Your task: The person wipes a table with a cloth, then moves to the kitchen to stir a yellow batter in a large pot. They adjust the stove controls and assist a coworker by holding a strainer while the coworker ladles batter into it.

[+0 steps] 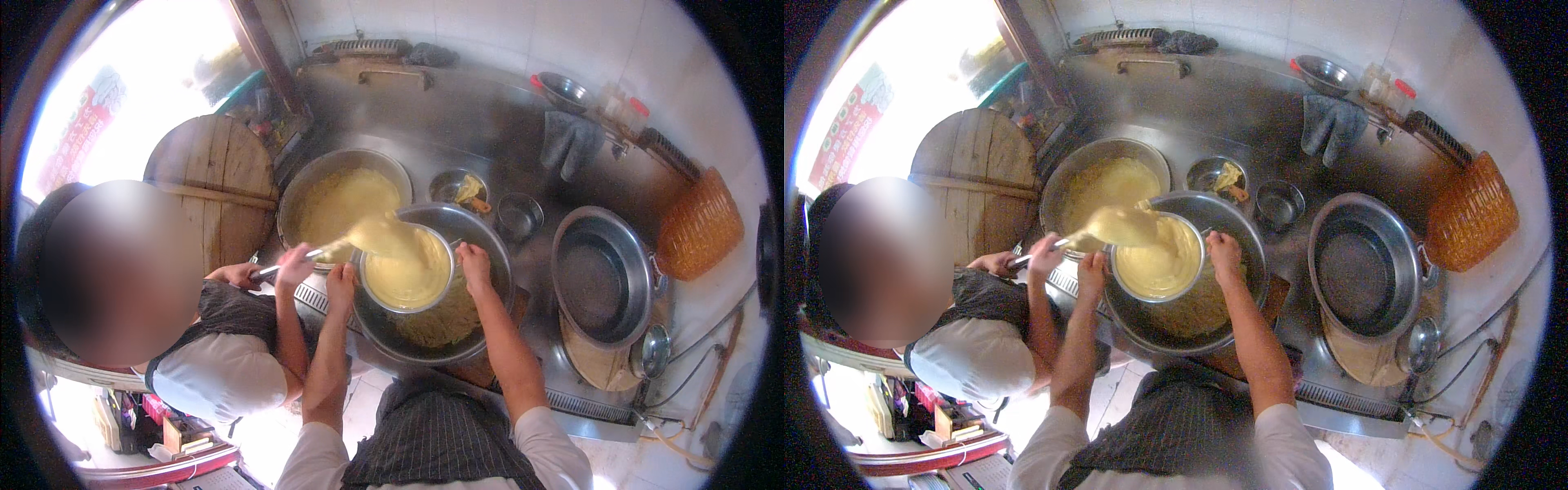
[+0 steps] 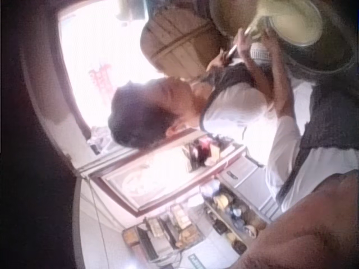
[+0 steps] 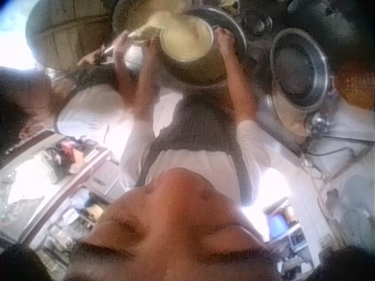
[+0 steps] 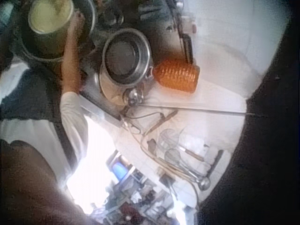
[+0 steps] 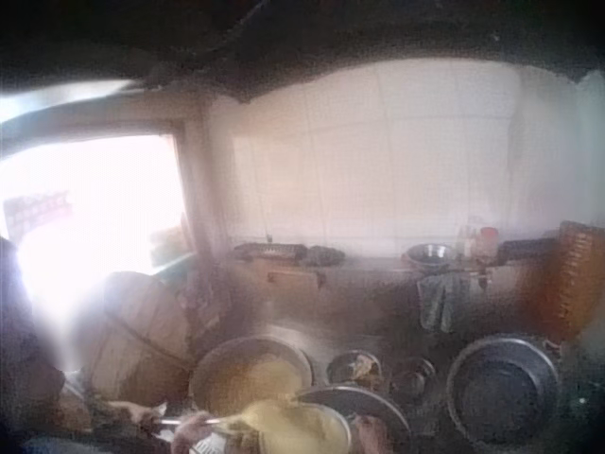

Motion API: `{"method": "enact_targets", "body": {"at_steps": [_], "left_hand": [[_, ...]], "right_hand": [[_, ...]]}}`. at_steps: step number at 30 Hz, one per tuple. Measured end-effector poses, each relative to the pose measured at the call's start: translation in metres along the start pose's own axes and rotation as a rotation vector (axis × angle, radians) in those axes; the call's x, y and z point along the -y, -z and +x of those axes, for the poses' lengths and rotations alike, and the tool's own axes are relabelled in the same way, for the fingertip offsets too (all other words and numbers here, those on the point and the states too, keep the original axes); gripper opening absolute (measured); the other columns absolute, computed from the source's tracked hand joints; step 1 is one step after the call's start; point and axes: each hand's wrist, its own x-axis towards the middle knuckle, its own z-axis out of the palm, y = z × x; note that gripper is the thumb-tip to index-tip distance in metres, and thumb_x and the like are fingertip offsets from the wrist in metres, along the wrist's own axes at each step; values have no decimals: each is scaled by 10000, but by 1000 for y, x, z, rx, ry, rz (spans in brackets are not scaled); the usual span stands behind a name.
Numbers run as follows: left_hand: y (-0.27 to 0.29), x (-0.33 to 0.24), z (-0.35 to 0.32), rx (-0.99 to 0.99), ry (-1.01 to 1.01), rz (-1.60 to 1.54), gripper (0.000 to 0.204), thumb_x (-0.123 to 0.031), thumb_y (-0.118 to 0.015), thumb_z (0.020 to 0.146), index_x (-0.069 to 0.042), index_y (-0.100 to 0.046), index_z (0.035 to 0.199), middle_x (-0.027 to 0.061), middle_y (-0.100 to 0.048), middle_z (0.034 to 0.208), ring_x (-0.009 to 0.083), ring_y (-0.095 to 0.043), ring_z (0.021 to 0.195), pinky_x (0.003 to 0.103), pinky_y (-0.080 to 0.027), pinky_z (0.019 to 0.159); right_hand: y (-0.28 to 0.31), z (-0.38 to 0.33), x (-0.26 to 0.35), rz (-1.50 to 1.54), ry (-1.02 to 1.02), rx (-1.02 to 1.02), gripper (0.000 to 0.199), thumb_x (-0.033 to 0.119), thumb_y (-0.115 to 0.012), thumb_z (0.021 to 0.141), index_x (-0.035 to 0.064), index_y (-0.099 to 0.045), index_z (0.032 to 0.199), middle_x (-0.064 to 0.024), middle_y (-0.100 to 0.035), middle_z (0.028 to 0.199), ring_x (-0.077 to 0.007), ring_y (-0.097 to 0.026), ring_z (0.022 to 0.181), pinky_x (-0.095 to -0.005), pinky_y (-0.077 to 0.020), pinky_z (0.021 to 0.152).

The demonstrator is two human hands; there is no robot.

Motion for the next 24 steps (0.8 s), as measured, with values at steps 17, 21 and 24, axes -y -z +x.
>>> {"method": "enact_targets", "body": {"at_steps": [17,21,24], "left_hand": [[7,37,2,-12,-55,10,269,-221,-473,884,-68,-486,663,-9,-427,544,84,-377,502,229,-319,480],[0,22,-7,-5,-10,-67,277,-215,-462,886,-69,-474,650,-7,-424,541,86,-373,502,229,-310,475],[2,24,-4,-18,-26,92,272,-211,-459,891,-67,-471,660,-12,-426,554,86,-375,511,231,-314,477]], "right_hand": [[0,-8,-24,112,-3,36,262,202,-492,861,-26,-611,815,-34,-544,642,-109,-469,590,-254,-369,561],[0,-6,-35,123,-5,1,251,183,-484,863,-27,-602,793,-23,-530,630,-104,-460,586,-251,-366,565],[1,0,-45,-3,18,3,243,168,-477,864,-22,-587,759,-10,-506,612,-102,-447,571,-251,-356,556]]}}
